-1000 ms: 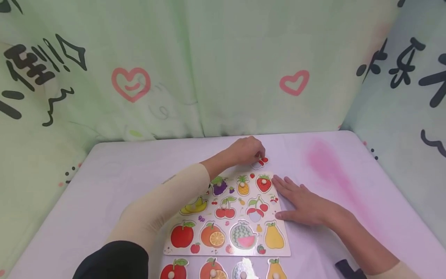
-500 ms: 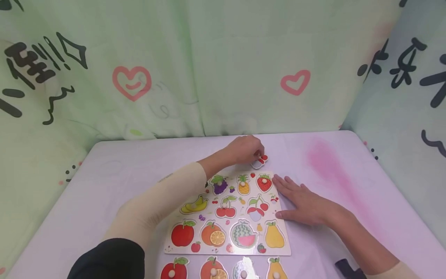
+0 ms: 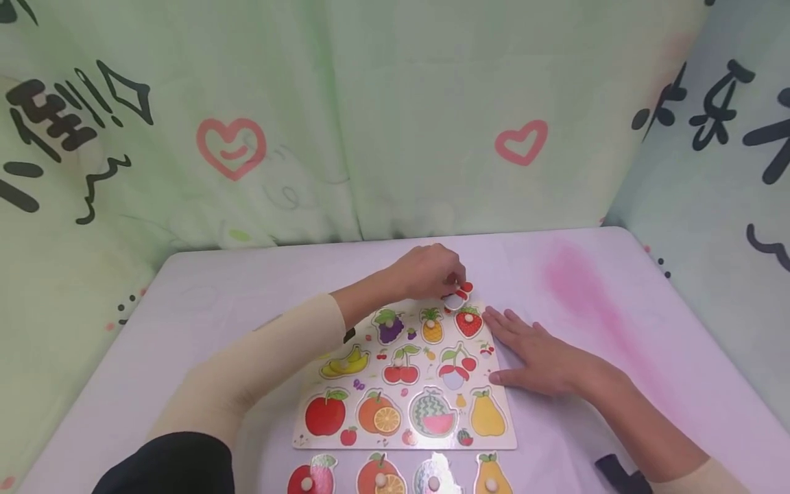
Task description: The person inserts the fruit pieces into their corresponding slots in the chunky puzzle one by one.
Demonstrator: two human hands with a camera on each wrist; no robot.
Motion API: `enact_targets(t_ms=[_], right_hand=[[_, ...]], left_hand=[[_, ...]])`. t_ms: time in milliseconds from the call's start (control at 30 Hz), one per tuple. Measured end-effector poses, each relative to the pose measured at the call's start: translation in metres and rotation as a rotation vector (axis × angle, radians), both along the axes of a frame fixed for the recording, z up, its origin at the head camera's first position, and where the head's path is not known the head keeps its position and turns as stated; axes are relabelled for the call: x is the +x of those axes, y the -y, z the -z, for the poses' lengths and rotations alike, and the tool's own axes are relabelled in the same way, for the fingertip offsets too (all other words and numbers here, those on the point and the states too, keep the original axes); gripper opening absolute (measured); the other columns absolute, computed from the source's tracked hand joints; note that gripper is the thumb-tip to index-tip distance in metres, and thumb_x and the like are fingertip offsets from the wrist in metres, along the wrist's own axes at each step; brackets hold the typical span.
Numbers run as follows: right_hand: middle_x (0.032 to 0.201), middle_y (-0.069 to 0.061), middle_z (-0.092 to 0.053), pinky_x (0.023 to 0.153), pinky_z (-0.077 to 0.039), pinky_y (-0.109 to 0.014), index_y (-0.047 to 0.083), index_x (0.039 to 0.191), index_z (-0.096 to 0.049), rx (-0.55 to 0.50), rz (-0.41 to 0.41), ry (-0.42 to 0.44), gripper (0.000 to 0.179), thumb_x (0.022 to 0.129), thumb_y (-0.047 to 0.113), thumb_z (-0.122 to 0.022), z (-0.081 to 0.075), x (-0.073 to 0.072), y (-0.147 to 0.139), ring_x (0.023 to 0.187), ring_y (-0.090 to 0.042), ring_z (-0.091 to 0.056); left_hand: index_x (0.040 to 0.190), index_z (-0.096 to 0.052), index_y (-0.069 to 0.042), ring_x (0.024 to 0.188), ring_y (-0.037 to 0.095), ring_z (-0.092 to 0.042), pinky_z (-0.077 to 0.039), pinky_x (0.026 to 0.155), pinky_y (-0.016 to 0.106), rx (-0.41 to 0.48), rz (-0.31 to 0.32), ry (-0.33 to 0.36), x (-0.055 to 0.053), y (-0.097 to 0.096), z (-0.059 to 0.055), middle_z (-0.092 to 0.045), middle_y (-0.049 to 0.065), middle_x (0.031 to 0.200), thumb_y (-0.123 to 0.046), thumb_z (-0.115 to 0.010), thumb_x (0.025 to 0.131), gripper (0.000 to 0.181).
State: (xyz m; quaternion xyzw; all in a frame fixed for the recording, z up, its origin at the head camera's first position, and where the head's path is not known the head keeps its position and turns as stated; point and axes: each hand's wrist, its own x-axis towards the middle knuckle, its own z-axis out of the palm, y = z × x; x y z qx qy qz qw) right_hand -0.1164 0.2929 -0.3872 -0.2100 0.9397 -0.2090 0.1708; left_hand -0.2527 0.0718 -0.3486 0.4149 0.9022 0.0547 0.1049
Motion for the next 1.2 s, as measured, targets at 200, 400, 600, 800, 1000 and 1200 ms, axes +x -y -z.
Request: enact_targets(t_ms=[200,400,600,800,1000,1200], right_hand=[[0.172,-0.016,-0.025,0.118,-0.016,-0.075,0.012,0.166,-0.026,-0.011,-0.001,0.008,0.104,0.087,0.058,-0.076,0.000,-0.001,0.001,0.156,-0.050,-0.017],[0.172,-0.016,-0.025,0.118,-0.016,-0.074,0.011,0.166,-0.026,-0.018,-0.006,0.001,0.103,0.088,0.057,-0.075,-0.001,-0.002,-0.003,0.156,-0.050,-0.017],[0.172,-0.014,-0.024,0.118,-0.012,-0.075,0.014,0.166,-0.025,-0.049,0.008,0.018,0.103,0.088,0.059,-0.075,-0.002,-0.001,-0.005,0.157,-0.050,-0.015],[0.172,-0.015,-0.024,0.118,-0.013,-0.075,0.015,0.166,-0.025,-0.039,-0.001,0.015,0.104,0.087,0.062,-0.074,0.000,0.000,-0.004,0.157,-0.050,-0.016],[0.172,-0.016,-0.025,0.118,-0.014,-0.075,0.014,0.166,-0.025,-0.026,-0.005,0.003,0.105,0.087,0.062,-0.074,0.000,-0.001,-0.004,0.156,-0.051,-0.017],[0.172,-0.016,-0.024,0.118,-0.014,-0.076,0.013,0.166,-0.026,-0.032,-0.004,0.012,0.104,0.087,0.060,-0.075,0.002,-0.001,-0.003,0.156,-0.051,-0.016]], left_hand=[[0.118,-0.080,-0.020,0.098,0.005,-0.064,-0.052,0.083,0.016,0.018,0.061,-0.012,0.019,0.009,-0.004,-0.076,-0.007,0.118,-0.021,-0.067,0.102,0.020],[0.116,-0.080,-0.022,0.093,0.004,-0.062,-0.051,0.082,0.016,-0.004,0.112,-0.020,0.038,0.012,-0.006,-0.075,-0.008,0.116,-0.025,-0.068,0.102,0.019],[0.115,-0.080,-0.026,0.091,0.002,-0.061,-0.051,0.077,0.016,-0.070,0.134,-0.003,0.058,0.013,-0.003,-0.073,-0.013,0.109,-0.026,-0.069,0.101,0.018],[0.116,-0.080,-0.029,0.097,-0.001,-0.063,-0.052,0.085,0.017,-0.118,0.175,0.000,0.074,0.016,0.005,-0.074,-0.016,0.111,-0.026,-0.071,0.100,0.019],[0.113,-0.080,-0.028,0.094,0.000,-0.062,-0.051,0.084,0.017,-0.118,0.208,0.014,0.081,0.016,0.011,-0.074,-0.016,0.106,-0.026,-0.072,0.099,0.016],[0.113,-0.080,-0.029,0.097,-0.001,-0.062,-0.051,0.086,0.015,-0.122,0.230,-0.011,0.086,0.015,0.014,-0.074,-0.018,0.106,-0.025,-0.070,0.100,0.017]])
